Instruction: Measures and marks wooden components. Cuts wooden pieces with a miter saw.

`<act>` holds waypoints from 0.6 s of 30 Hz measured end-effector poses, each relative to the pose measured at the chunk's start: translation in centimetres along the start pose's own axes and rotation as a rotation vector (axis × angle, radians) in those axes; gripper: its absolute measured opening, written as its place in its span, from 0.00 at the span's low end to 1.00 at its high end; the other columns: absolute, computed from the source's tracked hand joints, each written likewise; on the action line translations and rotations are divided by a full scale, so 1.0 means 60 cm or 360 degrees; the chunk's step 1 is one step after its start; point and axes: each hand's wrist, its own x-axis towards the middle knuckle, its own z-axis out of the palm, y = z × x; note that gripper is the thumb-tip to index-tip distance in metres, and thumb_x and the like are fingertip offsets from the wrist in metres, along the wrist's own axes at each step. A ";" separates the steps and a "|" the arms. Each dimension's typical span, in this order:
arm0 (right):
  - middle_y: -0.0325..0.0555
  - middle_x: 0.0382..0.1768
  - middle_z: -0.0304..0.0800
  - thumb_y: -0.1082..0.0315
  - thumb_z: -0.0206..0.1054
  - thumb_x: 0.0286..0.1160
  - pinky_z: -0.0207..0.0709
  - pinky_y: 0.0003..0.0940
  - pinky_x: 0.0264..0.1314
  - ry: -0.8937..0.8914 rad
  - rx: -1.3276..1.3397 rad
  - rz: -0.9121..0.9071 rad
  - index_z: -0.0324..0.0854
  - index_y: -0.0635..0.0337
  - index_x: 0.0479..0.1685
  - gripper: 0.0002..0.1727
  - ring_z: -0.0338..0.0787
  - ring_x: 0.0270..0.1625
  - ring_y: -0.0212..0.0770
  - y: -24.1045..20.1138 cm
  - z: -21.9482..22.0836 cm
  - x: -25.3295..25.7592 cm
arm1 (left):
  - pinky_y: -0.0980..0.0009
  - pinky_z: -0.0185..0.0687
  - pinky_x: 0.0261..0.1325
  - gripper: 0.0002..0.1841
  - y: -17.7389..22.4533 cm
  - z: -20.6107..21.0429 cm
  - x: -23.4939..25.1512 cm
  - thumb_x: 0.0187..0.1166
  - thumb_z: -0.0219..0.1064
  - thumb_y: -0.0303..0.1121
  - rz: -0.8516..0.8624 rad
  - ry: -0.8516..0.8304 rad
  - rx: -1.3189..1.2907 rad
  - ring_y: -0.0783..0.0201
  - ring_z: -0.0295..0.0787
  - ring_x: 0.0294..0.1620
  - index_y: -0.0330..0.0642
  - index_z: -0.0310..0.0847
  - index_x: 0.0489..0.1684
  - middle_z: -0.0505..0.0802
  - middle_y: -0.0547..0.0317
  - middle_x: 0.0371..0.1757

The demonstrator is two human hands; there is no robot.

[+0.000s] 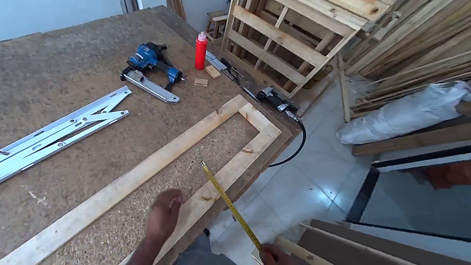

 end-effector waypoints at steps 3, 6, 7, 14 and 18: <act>0.53 0.37 0.92 0.57 0.64 0.81 0.84 0.53 0.48 -0.0035 -0.0129 0.0023 0.86 0.62 0.63 0.21 0.91 0.38 0.48 -0.048 -0.019 0.061 | 0.46 0.69 0.85 0.16 -0.019 -0.031 0.092 0.87 0.61 0.37 0.0061 0.0232 0.0249 0.46 0.78 0.80 0.39 0.89 0.61 0.90 0.47 0.70; 0.51 0.35 0.92 0.56 0.65 0.80 0.85 0.53 0.44 -0.0054 -0.0147 0.0043 0.86 0.59 0.62 0.21 0.91 0.35 0.48 -0.071 -0.027 0.108 | 0.40 0.63 0.87 0.17 -0.059 -0.045 0.178 0.84 0.64 0.37 0.0150 0.0357 0.0530 0.39 0.71 0.84 0.38 0.87 0.62 0.87 0.44 0.73; 0.49 0.34 0.92 0.55 0.65 0.80 0.86 0.52 0.41 -0.0049 -0.0144 0.0047 0.86 0.58 0.62 0.20 0.91 0.33 0.47 -0.074 -0.028 0.118 | 0.40 0.61 0.87 0.17 -0.072 -0.047 0.201 0.84 0.65 0.38 0.0130 0.0357 0.0593 0.38 0.69 0.86 0.38 0.86 0.64 0.85 0.44 0.75; 0.42 0.33 0.89 0.49 0.62 0.79 0.85 0.45 0.35 -0.0091 -0.0191 0.0089 0.86 0.49 0.62 0.21 0.88 0.29 0.40 -0.097 -0.034 0.151 | 0.40 0.72 0.77 0.17 -0.122 -0.018 0.246 0.85 0.62 0.42 0.0051 0.0456 0.0711 0.41 0.81 0.73 0.46 0.89 0.63 0.89 0.45 0.68; 0.43 0.38 0.89 0.49 0.61 0.79 0.85 0.45 0.38 -0.0086 -0.0220 0.0092 0.85 0.50 0.65 0.23 0.88 0.33 0.40 -0.098 -0.035 0.157 | 0.38 0.71 0.75 0.19 -0.124 -0.013 0.254 0.85 0.58 0.47 -0.0003 0.0491 0.0744 0.39 0.81 0.72 0.47 0.88 0.61 0.89 0.46 0.68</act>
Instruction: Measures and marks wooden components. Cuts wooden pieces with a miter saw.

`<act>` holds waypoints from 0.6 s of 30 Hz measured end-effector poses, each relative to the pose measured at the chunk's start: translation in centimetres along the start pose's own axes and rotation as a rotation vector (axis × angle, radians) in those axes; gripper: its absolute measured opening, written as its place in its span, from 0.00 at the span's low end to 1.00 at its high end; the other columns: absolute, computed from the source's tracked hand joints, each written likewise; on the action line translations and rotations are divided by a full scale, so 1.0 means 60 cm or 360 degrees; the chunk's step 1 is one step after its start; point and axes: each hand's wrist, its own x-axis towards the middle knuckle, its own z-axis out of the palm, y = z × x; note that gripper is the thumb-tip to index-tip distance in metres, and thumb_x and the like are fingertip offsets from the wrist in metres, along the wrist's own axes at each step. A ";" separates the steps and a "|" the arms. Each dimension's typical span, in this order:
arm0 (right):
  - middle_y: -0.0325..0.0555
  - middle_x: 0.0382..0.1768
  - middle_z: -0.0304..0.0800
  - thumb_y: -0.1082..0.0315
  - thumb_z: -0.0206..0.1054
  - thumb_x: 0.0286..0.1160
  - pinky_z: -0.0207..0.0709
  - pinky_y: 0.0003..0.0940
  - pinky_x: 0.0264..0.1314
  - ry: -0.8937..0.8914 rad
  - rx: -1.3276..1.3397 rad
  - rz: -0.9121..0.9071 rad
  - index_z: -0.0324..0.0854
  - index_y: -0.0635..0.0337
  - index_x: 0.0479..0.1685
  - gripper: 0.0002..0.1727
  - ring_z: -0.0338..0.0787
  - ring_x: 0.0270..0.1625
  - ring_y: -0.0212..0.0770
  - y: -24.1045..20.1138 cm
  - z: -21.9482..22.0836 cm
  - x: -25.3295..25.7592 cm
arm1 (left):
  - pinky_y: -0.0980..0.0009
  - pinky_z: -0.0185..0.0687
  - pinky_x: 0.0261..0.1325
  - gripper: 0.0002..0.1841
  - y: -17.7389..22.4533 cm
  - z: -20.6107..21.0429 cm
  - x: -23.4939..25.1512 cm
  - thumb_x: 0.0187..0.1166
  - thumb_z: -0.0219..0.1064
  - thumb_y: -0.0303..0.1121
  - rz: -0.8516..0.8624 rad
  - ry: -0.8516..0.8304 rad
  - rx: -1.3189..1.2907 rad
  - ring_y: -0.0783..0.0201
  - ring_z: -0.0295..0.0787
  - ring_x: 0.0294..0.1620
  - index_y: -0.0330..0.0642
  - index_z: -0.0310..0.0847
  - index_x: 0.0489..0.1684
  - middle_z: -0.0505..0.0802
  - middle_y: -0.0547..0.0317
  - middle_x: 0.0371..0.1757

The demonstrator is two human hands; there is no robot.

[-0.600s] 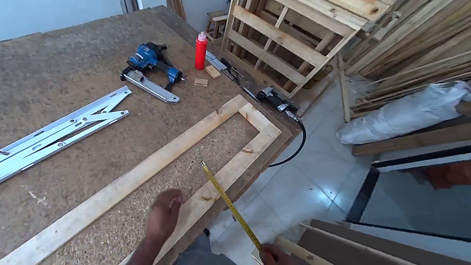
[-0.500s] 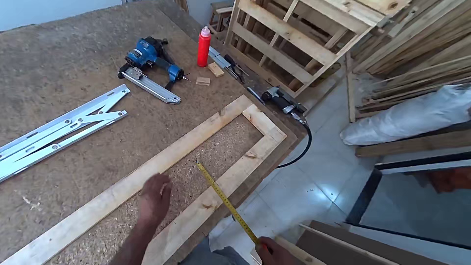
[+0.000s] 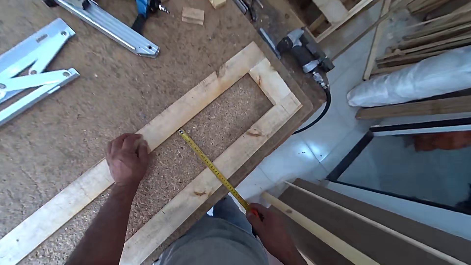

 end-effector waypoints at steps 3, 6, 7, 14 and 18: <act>0.45 0.41 0.89 0.49 0.60 0.80 0.84 0.44 0.41 0.0007 -0.0040 -0.0031 0.85 0.51 0.65 0.24 0.88 0.37 0.41 -0.004 -0.002 0.003 | 0.40 0.71 0.75 0.20 -0.001 0.002 0.001 0.85 0.58 0.48 0.0006 0.0007 0.0022 0.40 0.81 0.71 0.47 0.88 0.61 0.89 0.46 0.67; 0.47 0.44 0.89 0.49 0.59 0.82 0.84 0.44 0.44 -0.0006 -0.0057 -0.0029 0.85 0.53 0.66 0.24 0.88 0.40 0.42 -0.010 -0.004 0.003 | 0.41 0.70 0.76 0.21 0.003 0.001 0.001 0.85 0.58 0.49 -0.0016 -0.0008 0.0035 0.39 0.80 0.72 0.46 0.87 0.62 0.88 0.44 0.68; 0.47 0.44 0.89 0.49 0.58 0.81 0.84 0.44 0.45 -0.0011 -0.0060 -0.0020 0.85 0.53 0.66 0.24 0.88 0.40 0.42 -0.011 -0.004 0.004 | 0.42 0.70 0.76 0.21 0.003 0.003 0.001 0.85 0.58 0.49 -0.0019 0.0003 0.0036 0.40 0.80 0.72 0.46 0.87 0.62 0.88 0.45 0.68; 0.47 0.45 0.89 0.49 0.59 0.82 0.84 0.42 0.45 -0.0006 -0.0034 0.0031 0.86 0.52 0.66 0.24 0.89 0.40 0.41 -0.018 -0.002 -0.001 | 0.44 0.70 0.76 0.21 0.001 0.007 0.000 0.84 0.59 0.50 -0.0040 0.0033 0.0057 0.43 0.80 0.73 0.48 0.87 0.63 0.88 0.46 0.69; 0.48 0.46 0.89 0.50 0.59 0.82 0.85 0.41 0.45 0.0023 0.0009 0.0043 0.86 0.54 0.66 0.24 0.89 0.41 0.41 -0.020 0.002 -0.003 | 0.44 0.71 0.75 0.21 0.004 0.007 0.002 0.84 0.58 0.49 -0.0033 0.0059 0.0065 0.42 0.80 0.72 0.46 0.87 0.62 0.88 0.45 0.67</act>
